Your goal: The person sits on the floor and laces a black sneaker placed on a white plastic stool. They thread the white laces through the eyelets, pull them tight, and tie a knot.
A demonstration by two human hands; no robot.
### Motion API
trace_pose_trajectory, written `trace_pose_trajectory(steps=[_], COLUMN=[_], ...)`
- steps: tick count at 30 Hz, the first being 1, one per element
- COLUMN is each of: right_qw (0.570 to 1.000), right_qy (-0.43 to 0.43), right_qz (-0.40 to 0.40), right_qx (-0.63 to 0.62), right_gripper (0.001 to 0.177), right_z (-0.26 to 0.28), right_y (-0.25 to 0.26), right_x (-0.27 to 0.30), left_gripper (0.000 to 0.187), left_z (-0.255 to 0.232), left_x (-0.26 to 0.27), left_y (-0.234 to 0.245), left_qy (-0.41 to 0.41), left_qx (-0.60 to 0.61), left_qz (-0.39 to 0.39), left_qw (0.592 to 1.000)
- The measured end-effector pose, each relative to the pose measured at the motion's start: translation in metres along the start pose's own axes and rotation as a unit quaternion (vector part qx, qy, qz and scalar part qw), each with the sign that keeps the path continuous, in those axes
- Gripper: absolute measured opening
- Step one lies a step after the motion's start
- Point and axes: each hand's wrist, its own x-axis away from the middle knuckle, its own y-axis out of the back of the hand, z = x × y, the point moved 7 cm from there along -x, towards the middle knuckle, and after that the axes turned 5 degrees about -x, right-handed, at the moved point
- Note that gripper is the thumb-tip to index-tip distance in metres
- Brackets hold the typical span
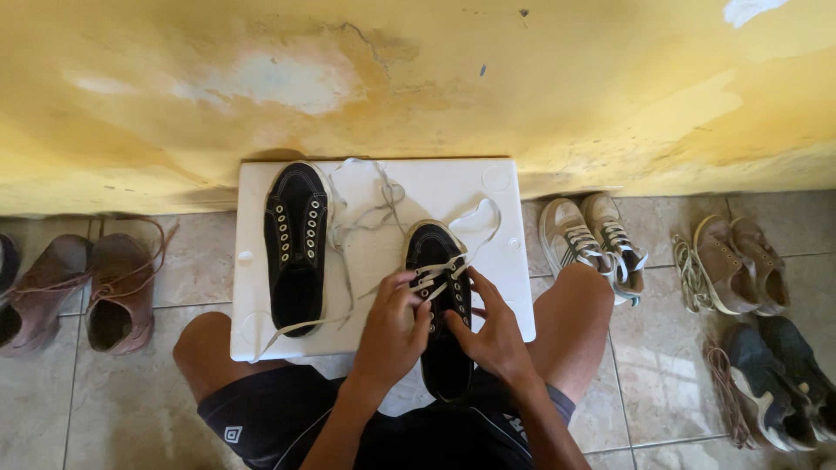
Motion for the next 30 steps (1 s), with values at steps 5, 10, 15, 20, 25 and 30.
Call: trace_pose_trajectory(steps=[5, 10, 15, 20, 25, 30], right_qw=[0.998, 0.999, 0.997, 0.997, 0.997, 0.997], right_qy=[-0.051, -0.031, -0.07, -0.064, -0.064, -0.042], right_qz=[-0.011, -0.014, -0.013, -0.018, -0.022, -0.041], right_qx=[-0.024, -0.032, -0.04, -0.042, -0.044, -0.054], right_gripper=[0.077, 0.077, 0.076, 0.077, 0.073, 0.064], right_z=[-0.003, 0.003, -0.002, 0.0, -0.002, -0.004], right_y=[0.0, 0.002, 0.004, 0.003, 0.001, -0.001], right_x=[0.0, 0.001, 0.004, 0.003, 0.006, 0.005], left_gripper=[0.015, 0.028, 0.033, 0.038, 0.036, 0.03], left_z=[0.062, 0.157, 0.179, 0.097, 0.014, 0.029], left_x=[0.047, 0.096, 0.122, 0.093, 0.015, -0.005], left_y=[0.06, 0.124, 0.138, 0.102, 0.02, -0.008], left_qy=[0.152, 0.345, 0.434, 0.322, 0.074, 0.146], left_qx=[0.017, -0.243, -0.389, -0.393, -0.124, -0.074], left_qz=[0.028, 0.117, 0.29, 0.229, 0.064, 0.085], left_qw=[0.988, 0.899, 0.759, 0.83, 0.987, 0.983])
